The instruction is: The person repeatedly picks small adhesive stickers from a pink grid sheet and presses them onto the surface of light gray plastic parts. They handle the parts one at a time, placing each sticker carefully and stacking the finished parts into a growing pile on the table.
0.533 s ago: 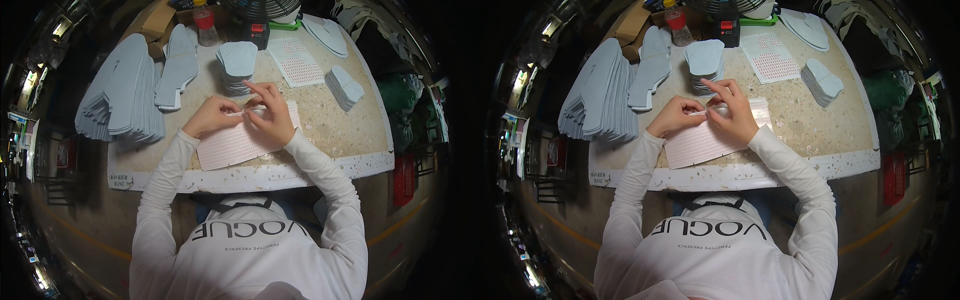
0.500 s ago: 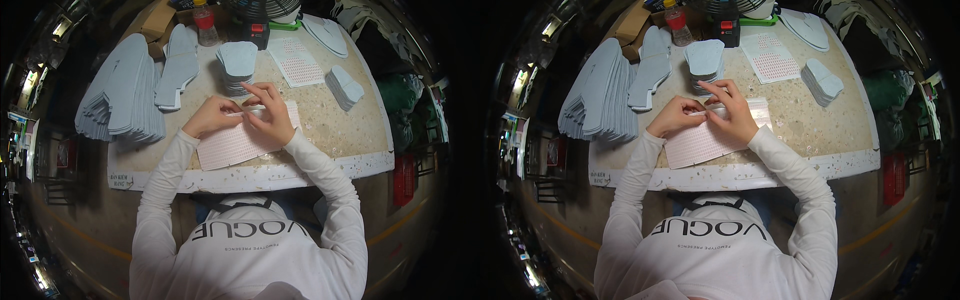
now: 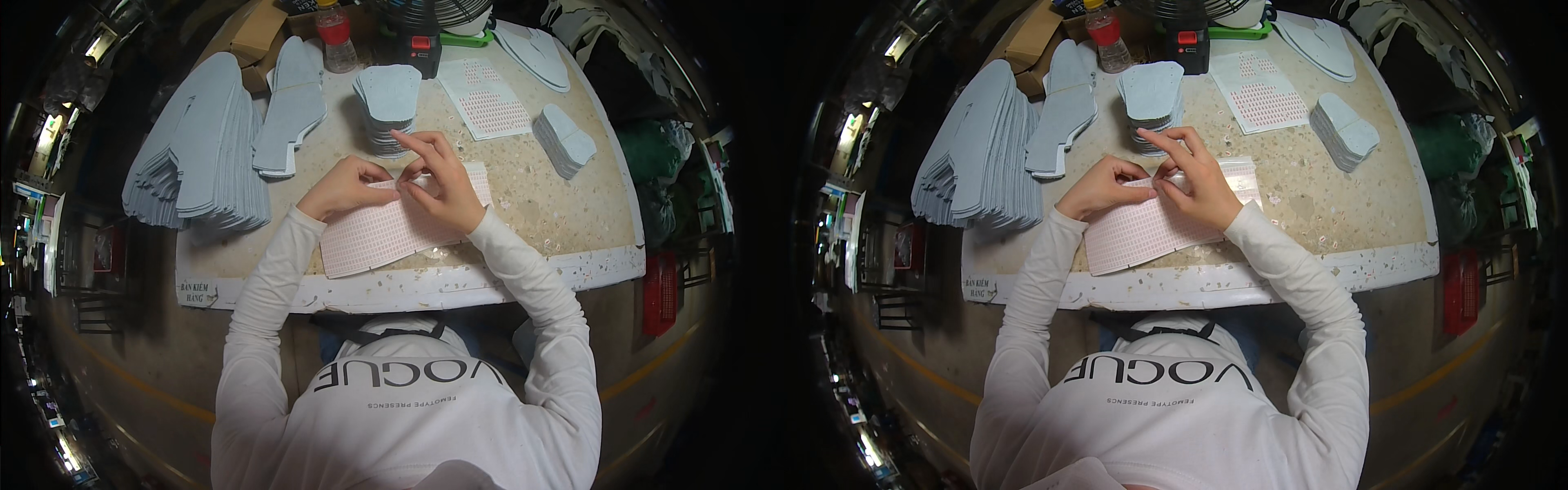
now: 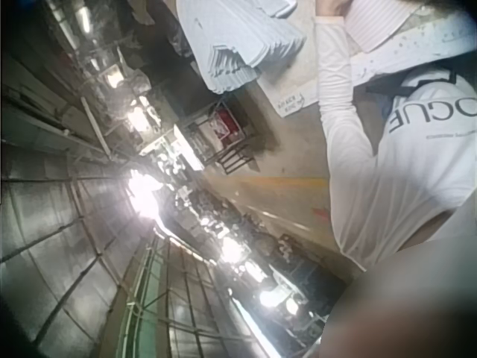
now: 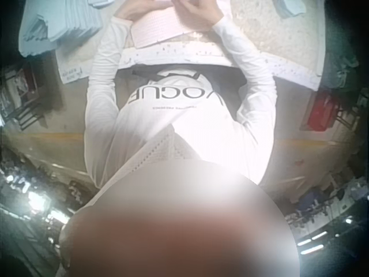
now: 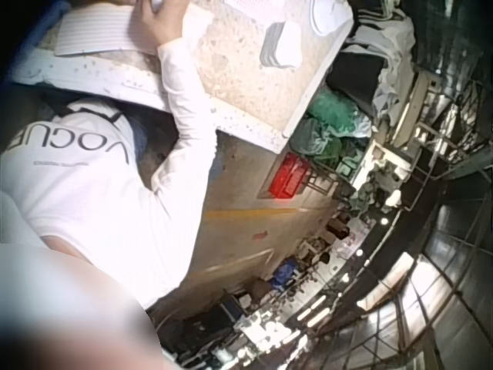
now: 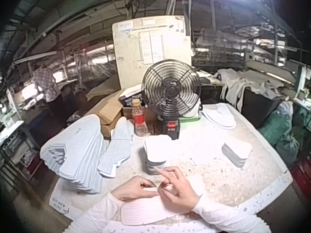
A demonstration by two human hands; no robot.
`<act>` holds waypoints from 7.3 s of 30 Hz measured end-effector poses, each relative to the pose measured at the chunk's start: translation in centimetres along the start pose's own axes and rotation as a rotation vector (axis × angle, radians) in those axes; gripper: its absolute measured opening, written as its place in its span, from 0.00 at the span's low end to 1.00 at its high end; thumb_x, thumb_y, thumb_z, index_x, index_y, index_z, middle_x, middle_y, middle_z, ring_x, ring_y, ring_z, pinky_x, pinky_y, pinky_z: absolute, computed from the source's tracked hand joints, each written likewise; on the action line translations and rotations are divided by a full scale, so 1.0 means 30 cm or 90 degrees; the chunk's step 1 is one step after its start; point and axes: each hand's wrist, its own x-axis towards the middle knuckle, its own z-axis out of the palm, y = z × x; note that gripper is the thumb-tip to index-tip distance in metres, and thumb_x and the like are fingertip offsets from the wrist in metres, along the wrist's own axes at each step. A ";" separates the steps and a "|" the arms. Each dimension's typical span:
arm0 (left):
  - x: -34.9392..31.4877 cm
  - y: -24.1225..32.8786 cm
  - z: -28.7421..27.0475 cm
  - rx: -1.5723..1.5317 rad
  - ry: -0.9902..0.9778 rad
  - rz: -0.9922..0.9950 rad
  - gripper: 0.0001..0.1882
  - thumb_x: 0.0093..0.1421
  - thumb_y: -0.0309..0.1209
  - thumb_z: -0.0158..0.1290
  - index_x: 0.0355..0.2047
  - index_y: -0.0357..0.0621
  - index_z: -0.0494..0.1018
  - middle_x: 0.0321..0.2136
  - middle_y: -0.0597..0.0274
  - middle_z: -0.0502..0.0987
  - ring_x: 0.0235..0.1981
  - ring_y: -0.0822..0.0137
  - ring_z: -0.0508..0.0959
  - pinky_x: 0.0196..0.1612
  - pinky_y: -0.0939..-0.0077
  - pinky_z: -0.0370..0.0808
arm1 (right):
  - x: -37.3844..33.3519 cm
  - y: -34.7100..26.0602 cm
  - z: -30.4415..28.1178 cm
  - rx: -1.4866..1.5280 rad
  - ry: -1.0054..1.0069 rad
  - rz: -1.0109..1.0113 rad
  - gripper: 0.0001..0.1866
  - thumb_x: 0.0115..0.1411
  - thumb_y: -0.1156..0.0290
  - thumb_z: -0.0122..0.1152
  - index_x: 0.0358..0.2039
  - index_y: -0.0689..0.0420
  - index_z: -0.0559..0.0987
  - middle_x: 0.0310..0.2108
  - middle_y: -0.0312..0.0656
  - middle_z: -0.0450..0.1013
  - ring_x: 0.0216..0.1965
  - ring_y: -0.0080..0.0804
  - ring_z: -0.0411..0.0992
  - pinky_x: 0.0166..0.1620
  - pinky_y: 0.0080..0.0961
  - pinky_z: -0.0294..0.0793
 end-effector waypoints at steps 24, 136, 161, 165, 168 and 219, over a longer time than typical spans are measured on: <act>-0.007 0.009 0.000 -0.094 0.000 -0.004 0.10 0.56 0.31 0.61 0.34 0.36 0.81 0.27 0.69 0.78 0.29 0.81 0.73 0.33 0.86 0.68 | -0.020 0.009 0.044 0.301 0.137 0.177 0.42 0.53 0.87 0.59 0.67 0.53 0.56 0.45 0.40 0.58 0.41 0.23 0.74 0.45 0.14 0.73; 0.217 0.157 -0.132 0.435 0.265 0.366 0.17 0.43 0.34 0.66 0.33 0.50 0.74 0.34 0.60 0.74 0.35 0.54 0.78 0.38 0.63 0.75 | 0.278 0.132 -0.129 -0.133 0.158 0.078 0.40 0.45 0.84 0.68 0.60 0.48 0.69 0.41 0.43 0.69 0.30 0.29 0.78 0.36 0.22 0.78; 0.214 0.163 -0.145 0.420 0.230 0.348 0.12 0.48 0.32 0.60 0.34 0.49 0.75 0.36 0.63 0.75 0.37 0.56 0.79 0.41 0.65 0.75 | 0.272 0.163 -0.130 -0.126 0.142 0.130 0.29 0.48 0.84 0.67 0.53 0.52 0.76 0.40 0.39 0.70 0.36 0.27 0.79 0.40 0.19 0.78; 0.209 0.164 -0.151 0.420 0.213 0.334 0.15 0.45 0.33 0.64 0.34 0.50 0.75 0.36 0.64 0.75 0.39 0.56 0.78 0.42 0.66 0.75 | 0.272 0.167 -0.127 -0.200 0.179 0.090 0.26 0.48 0.84 0.66 0.50 0.54 0.77 0.40 0.38 0.71 0.35 0.27 0.79 0.40 0.19 0.78; 0.209 0.161 -0.162 0.389 0.207 0.339 0.15 0.46 0.33 0.63 0.34 0.49 0.74 0.36 0.63 0.74 0.39 0.56 0.78 0.42 0.66 0.74 | 0.280 0.172 -0.148 -0.130 0.169 0.083 0.22 0.48 0.86 0.65 0.45 0.57 0.75 0.41 0.38 0.69 0.38 0.27 0.78 0.41 0.19 0.79; 0.193 0.160 -0.197 0.139 0.223 0.269 0.14 0.50 0.32 0.63 0.36 0.45 0.77 0.40 0.62 0.74 0.41 0.67 0.76 0.44 0.73 0.73 | 0.271 0.184 -0.075 0.307 0.236 0.290 0.22 0.65 0.71 0.54 0.59 0.57 0.63 0.37 0.44 0.74 0.34 0.27 0.76 0.37 0.22 0.79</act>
